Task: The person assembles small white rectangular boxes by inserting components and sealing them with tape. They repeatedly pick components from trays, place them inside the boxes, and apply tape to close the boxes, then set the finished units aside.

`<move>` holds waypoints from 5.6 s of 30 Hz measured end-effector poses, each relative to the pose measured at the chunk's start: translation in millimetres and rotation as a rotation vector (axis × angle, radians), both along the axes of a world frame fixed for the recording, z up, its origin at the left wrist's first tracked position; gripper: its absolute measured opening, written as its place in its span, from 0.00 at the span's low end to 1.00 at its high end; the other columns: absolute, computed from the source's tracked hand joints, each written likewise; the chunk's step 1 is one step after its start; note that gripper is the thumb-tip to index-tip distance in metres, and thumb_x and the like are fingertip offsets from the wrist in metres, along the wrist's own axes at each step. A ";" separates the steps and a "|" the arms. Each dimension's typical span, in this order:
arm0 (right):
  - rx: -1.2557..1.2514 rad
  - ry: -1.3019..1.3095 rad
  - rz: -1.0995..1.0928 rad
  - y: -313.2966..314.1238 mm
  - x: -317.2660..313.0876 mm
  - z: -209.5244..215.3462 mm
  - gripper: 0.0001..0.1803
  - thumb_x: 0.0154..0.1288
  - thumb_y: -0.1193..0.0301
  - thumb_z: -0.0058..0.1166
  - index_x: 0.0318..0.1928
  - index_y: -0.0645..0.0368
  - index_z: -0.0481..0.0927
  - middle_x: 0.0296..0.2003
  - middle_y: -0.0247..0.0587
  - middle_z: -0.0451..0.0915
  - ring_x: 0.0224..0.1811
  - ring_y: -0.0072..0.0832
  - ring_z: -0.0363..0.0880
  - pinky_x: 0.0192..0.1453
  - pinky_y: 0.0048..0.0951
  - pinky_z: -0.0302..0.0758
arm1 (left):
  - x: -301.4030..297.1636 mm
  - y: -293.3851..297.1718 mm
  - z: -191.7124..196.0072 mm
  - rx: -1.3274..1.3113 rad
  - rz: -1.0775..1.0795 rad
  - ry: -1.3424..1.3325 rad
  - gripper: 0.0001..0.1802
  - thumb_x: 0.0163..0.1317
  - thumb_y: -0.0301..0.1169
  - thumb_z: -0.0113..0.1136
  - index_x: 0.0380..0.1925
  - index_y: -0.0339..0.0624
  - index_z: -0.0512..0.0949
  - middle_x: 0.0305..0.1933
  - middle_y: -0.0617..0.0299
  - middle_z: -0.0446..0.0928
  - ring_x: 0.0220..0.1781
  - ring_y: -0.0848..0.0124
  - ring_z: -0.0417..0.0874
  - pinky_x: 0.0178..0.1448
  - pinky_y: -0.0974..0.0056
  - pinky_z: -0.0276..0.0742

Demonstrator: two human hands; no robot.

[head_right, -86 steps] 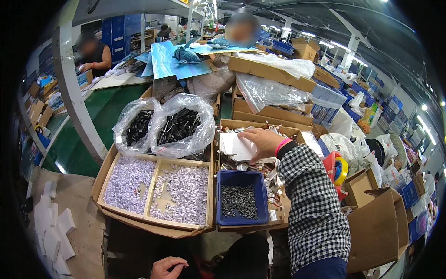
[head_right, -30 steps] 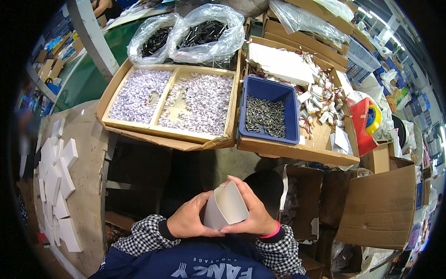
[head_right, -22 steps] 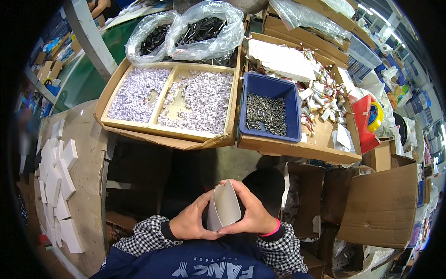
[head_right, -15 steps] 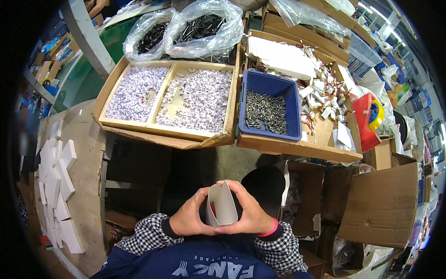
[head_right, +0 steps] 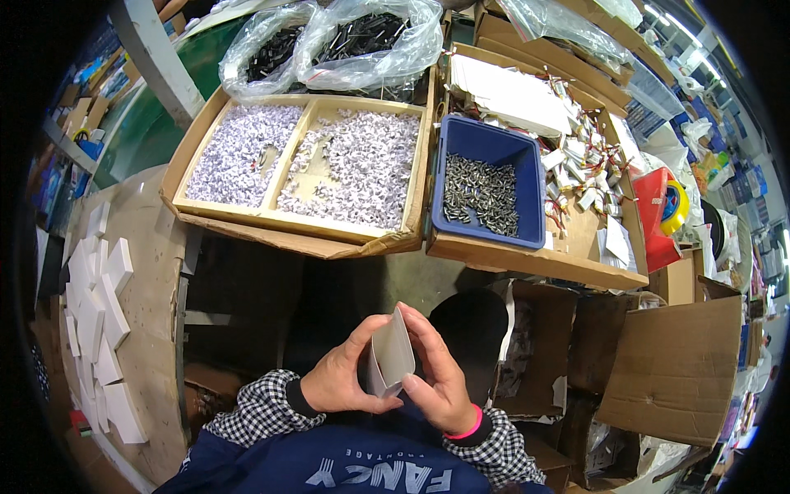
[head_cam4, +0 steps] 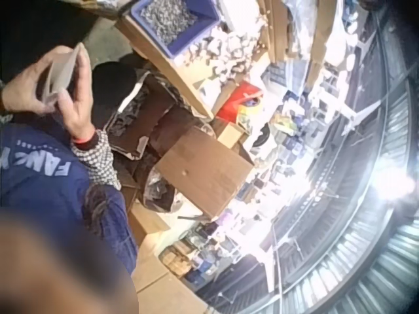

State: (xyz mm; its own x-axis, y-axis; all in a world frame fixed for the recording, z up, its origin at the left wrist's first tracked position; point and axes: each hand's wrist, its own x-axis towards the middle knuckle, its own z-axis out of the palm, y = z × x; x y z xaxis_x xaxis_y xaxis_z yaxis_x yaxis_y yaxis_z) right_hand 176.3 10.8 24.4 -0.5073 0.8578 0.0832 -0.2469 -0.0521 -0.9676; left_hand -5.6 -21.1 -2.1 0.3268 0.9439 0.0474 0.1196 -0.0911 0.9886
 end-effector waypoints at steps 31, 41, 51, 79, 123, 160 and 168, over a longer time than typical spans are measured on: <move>0.036 -0.226 -0.164 -3.8 4.5 13.2 0.13 0.59 0.82 0.59 0.46 0.66 0.79 0.48 0.45 0.77 0.51 0.31 0.75 0.57 0.28 0.71 | 8.9 1.4 12.0 0.399 0.247 0.468 0.52 0.31 0.36 0.76 0.63 0.45 0.64 0.53 0.57 0.72 0.46 0.57 0.76 0.52 0.55 0.74; 0.500 -0.562 -0.232 1.5 -7.0 11.6 0.21 0.52 0.77 0.66 0.49 0.64 0.80 0.42 0.46 0.82 0.41 0.33 0.78 0.46 0.28 0.76 | 7.6 3.1 11.3 0.584 0.351 0.592 0.49 0.35 0.37 0.73 0.63 0.45 0.65 0.50 0.60 0.71 0.41 0.62 0.74 0.45 0.57 0.70; 0.409 -0.556 -0.270 9.5 -4.9 18.1 0.19 0.50 0.76 0.66 0.45 0.64 0.81 0.34 0.43 0.83 0.34 0.29 0.80 0.41 0.28 0.77 | 7.9 1.5 12.9 0.523 0.334 0.563 0.52 0.32 0.37 0.73 0.64 0.44 0.64 0.51 0.58 0.71 0.43 0.61 0.75 0.47 0.57 0.70; 0.461 -0.622 -0.316 16.5 -7.0 23.6 0.13 0.54 0.78 0.64 0.42 0.64 0.83 0.35 0.45 0.84 0.30 0.32 0.80 0.37 0.28 0.76 | 13.3 4.1 15.6 0.508 0.371 0.563 0.52 0.30 0.36 0.74 0.64 0.48 0.65 0.50 0.60 0.70 0.40 0.61 0.74 0.45 0.57 0.72; 0.621 -0.480 -0.099 8.1 16.0 5.6 0.21 0.48 0.78 0.68 0.46 0.61 0.81 0.44 0.44 0.81 0.42 0.36 0.80 0.46 0.31 0.77 | 18.4 -4.5 -12.5 0.114 0.241 0.088 0.53 0.36 0.31 0.73 0.67 0.50 0.58 0.59 0.49 0.67 0.56 0.52 0.75 0.57 0.57 0.75; 0.534 -0.716 -0.170 -15.5 20.8 0.0 0.24 0.52 0.74 0.64 0.52 0.61 0.79 0.42 0.45 0.79 0.41 0.38 0.77 0.47 0.33 0.74 | 40.2 -13.7 -12.0 0.198 0.154 0.239 0.53 0.37 0.36 0.75 0.64 0.33 0.56 0.56 0.41 0.71 0.55 0.47 0.76 0.59 0.54 0.73; 0.464 -0.640 -0.176 -19.8 17.8 -3.9 0.23 0.52 0.75 0.64 0.52 0.60 0.80 0.43 0.44 0.78 0.43 0.36 0.76 0.47 0.32 0.74 | 39.1 -15.5 -11.1 0.188 0.178 0.237 0.53 0.38 0.37 0.76 0.63 0.31 0.57 0.54 0.42 0.72 0.55 0.49 0.77 0.59 0.55 0.73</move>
